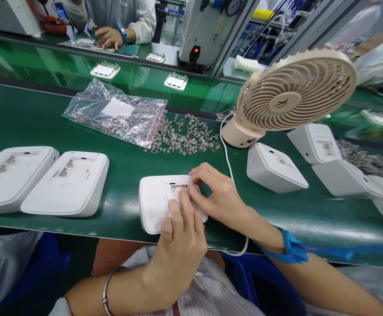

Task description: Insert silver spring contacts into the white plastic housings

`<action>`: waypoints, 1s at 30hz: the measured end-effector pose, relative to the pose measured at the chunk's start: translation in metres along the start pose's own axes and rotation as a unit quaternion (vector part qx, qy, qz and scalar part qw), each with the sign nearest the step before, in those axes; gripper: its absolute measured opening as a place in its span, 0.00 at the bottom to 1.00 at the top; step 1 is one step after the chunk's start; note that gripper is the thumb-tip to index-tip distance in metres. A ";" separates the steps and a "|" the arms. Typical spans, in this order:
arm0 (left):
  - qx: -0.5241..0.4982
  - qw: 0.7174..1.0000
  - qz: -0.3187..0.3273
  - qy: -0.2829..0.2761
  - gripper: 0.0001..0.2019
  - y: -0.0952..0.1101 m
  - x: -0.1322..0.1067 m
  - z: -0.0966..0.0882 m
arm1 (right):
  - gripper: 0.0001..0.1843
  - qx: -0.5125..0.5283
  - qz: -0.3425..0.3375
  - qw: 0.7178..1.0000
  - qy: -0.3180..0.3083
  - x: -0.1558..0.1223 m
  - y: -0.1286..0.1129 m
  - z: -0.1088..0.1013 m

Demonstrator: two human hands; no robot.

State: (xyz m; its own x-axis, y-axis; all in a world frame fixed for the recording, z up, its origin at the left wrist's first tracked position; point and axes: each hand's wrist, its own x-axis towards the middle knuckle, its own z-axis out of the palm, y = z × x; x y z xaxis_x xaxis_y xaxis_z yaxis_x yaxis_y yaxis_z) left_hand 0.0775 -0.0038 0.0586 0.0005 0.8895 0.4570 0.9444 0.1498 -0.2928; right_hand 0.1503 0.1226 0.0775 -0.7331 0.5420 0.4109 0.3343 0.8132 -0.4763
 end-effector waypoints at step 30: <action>0.002 0.994 -0.024 0.110 0.26 -0.073 0.008 0.052 | 0.19 -0.314 0.196 0.893 0.258 -0.084 0.071 -0.056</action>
State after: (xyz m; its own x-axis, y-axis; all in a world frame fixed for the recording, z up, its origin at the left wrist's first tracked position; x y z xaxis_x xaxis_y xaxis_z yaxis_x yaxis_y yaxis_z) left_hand -0.0084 0.0148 0.0403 0.0275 0.7658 0.6425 0.9436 0.1923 -0.2697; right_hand 0.2685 0.1467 0.0524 -0.1715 0.7049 0.6882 0.8896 0.4109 -0.1992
